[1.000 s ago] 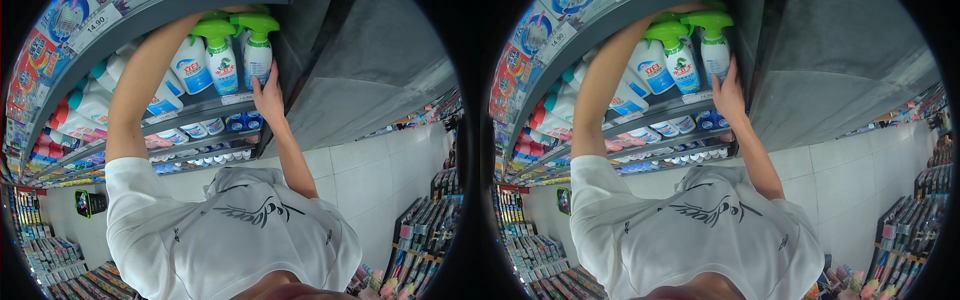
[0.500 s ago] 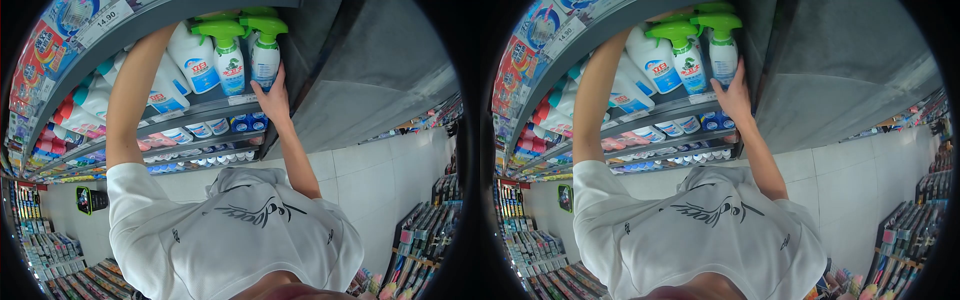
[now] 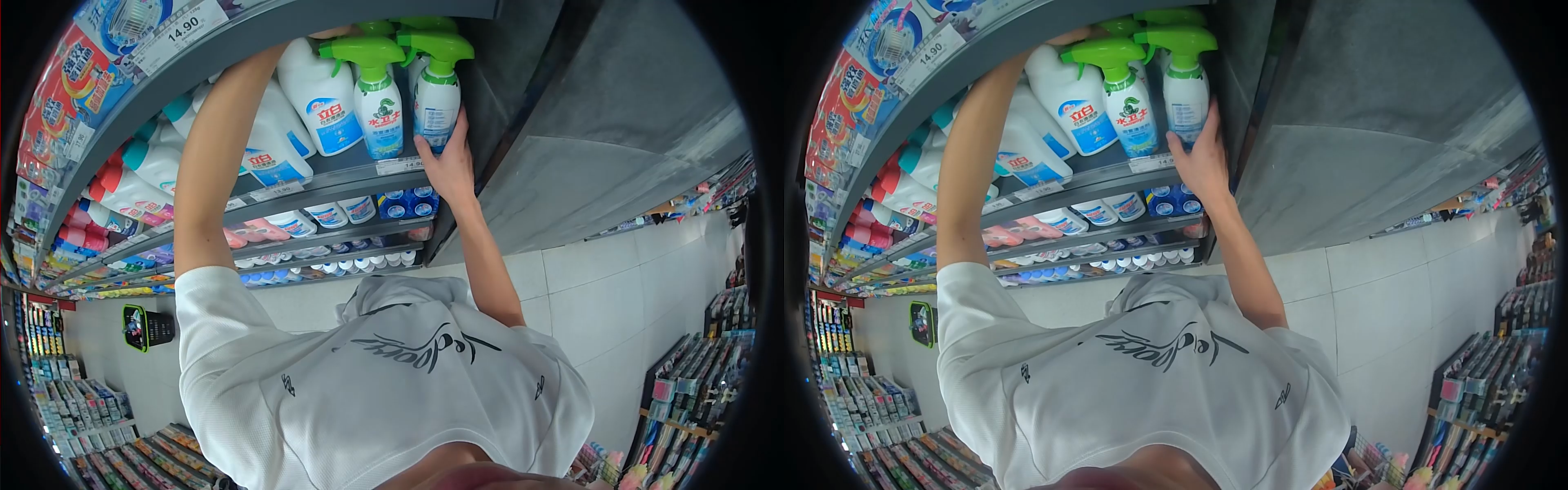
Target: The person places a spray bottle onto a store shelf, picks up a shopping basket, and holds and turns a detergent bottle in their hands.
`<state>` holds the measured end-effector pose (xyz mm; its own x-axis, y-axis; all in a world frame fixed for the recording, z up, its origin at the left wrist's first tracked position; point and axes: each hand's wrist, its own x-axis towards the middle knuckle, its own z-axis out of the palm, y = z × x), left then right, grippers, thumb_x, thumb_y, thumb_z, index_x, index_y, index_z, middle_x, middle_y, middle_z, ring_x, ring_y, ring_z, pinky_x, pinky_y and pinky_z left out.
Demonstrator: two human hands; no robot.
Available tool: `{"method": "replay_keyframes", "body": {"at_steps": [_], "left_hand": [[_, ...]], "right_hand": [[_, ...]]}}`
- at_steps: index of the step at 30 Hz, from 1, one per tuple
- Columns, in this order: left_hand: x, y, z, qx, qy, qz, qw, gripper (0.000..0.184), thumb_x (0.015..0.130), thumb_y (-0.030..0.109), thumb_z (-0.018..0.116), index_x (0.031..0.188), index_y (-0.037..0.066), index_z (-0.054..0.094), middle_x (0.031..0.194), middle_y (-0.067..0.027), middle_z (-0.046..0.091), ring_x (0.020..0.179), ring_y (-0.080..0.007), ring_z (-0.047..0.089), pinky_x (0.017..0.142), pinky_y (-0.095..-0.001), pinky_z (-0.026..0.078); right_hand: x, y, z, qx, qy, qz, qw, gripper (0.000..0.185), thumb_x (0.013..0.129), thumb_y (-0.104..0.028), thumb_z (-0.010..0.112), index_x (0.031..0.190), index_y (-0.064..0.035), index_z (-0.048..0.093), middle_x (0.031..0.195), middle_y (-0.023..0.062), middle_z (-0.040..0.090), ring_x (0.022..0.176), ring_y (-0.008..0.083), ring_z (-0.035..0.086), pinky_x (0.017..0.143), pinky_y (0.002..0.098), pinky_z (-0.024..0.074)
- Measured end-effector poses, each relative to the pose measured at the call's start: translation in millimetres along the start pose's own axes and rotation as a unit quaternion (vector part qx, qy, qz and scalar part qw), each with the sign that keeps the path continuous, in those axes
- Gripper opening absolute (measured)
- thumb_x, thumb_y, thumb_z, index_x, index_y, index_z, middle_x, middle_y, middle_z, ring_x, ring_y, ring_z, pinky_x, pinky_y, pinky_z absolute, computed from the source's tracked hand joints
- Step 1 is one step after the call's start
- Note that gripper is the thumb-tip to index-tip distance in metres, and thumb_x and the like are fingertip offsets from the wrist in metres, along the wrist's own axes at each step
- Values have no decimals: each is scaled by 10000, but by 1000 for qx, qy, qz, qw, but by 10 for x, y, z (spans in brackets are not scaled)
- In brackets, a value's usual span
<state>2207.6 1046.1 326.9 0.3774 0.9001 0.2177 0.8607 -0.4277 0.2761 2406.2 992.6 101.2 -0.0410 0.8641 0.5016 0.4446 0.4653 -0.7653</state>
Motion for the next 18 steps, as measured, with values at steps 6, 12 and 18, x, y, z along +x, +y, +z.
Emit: {"method": "replay_keyframes", "body": {"at_steps": [6, 12, 18], "left_hand": [[-40, -20, 3, -3, -2, -8, 1000, 309, 834, 191, 640, 1099, 36, 603, 1065, -152, 625, 974, -307, 582, 865, -341, 442], [-78, -41, 1, -5, 0, -12, 1000, 307, 833, 190, 643, 1097, 37, 605, 1062, -149, 628, 970, -304, 585, 863, -338, 443], [-103, -46, -8, -11, -1, -24, 1000, 304, 832, 189, 646, 1094, 38, 607, 1059, -145, 630, 966, -301, 587, 860, -335, 445]], "right_hand": [[-3, -9, -6, 9, -4, 4, 1000, 852, 819, -221, 656, 1427, 16, 109, 1324, 331, 386, 1184, 469, 443, 978, 453, 389], [-9, -2, -3, 8, -3, 6, 1000, 848, 819, -217, 654, 1426, 16, 110, 1319, 335, 387, 1183, 470, 443, 977, 453, 389], [-11, 3, 0, 10, 1, 12, 1000, 842, 821, -229, 653, 1425, 16, 119, 1303, 336, 406, 1171, 469, 456, 971, 448, 398]]}}
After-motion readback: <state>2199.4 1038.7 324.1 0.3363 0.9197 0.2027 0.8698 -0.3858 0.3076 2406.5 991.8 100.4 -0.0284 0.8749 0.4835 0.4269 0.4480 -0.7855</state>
